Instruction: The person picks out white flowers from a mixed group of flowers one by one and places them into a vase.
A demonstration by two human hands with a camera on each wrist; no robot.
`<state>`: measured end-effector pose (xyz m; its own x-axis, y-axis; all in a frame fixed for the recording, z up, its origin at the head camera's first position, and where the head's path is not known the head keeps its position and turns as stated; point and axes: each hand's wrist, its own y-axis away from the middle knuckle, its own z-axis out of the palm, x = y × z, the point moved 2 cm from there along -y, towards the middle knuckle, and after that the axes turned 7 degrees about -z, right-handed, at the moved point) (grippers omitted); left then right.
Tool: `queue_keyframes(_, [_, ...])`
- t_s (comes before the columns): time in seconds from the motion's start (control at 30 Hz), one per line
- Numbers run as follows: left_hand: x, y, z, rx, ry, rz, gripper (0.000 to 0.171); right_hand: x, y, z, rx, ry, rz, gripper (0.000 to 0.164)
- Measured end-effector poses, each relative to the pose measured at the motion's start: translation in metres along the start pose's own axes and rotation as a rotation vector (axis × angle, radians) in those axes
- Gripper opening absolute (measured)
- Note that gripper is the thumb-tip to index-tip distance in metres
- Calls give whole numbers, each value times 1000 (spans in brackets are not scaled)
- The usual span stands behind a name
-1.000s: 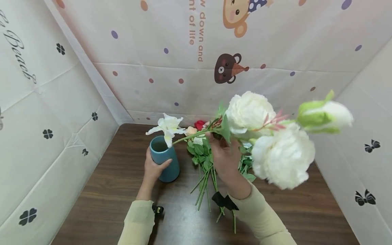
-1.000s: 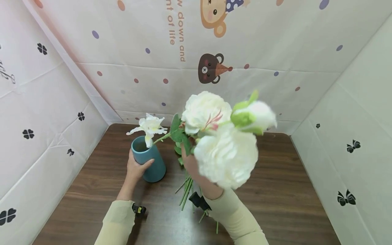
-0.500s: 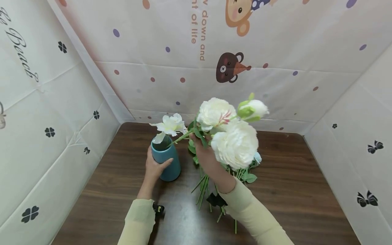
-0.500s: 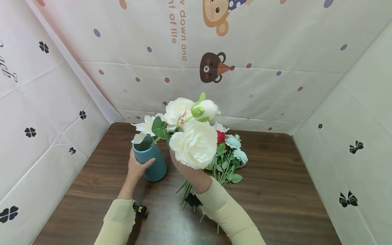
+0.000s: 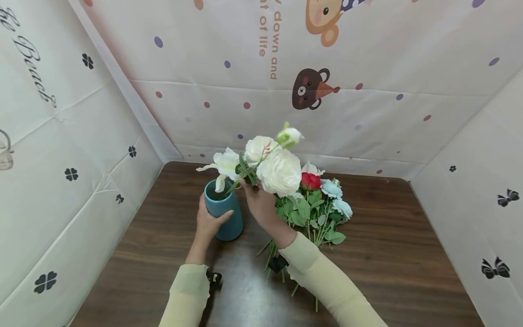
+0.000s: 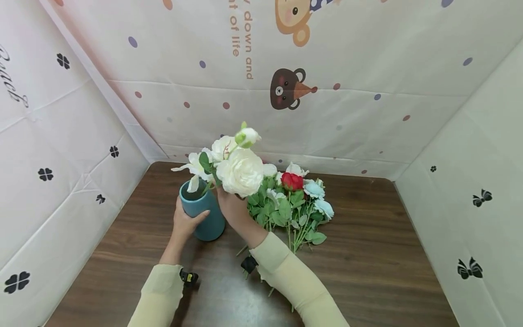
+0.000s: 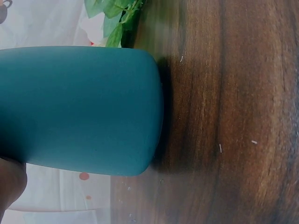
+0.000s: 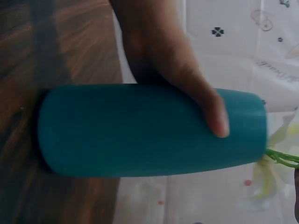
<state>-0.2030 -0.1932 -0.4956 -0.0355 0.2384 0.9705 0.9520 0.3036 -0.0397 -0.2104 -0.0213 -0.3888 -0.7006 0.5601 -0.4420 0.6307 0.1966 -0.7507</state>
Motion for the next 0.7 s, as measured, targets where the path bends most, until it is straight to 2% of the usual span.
queue_keyframes(0.03, [0, 0, 0, -1, 2, 2, 99, 0, -2, 2, 13, -184, 110, 29])
queue_keyframes(0.07, [0, 0, 0, -2, 8, 4, 98, -1, -4, 3, 25, -314, 224, 26])
queue_keyframes(0.17, [1, 0, 0, -2, 18, 9, 99, 0, -10, 10, -39, -361, 324, 20])
queue_keyframes(0.4, [1, 0, 0, 4, 0, -5, 99, 3, -20, 17, -44, -469, 247, 18])
queue_keyframes(0.7, [1, -1, 1, -8, -12, -29, 99, 4, -22, 19, -42, -466, 232, 15])
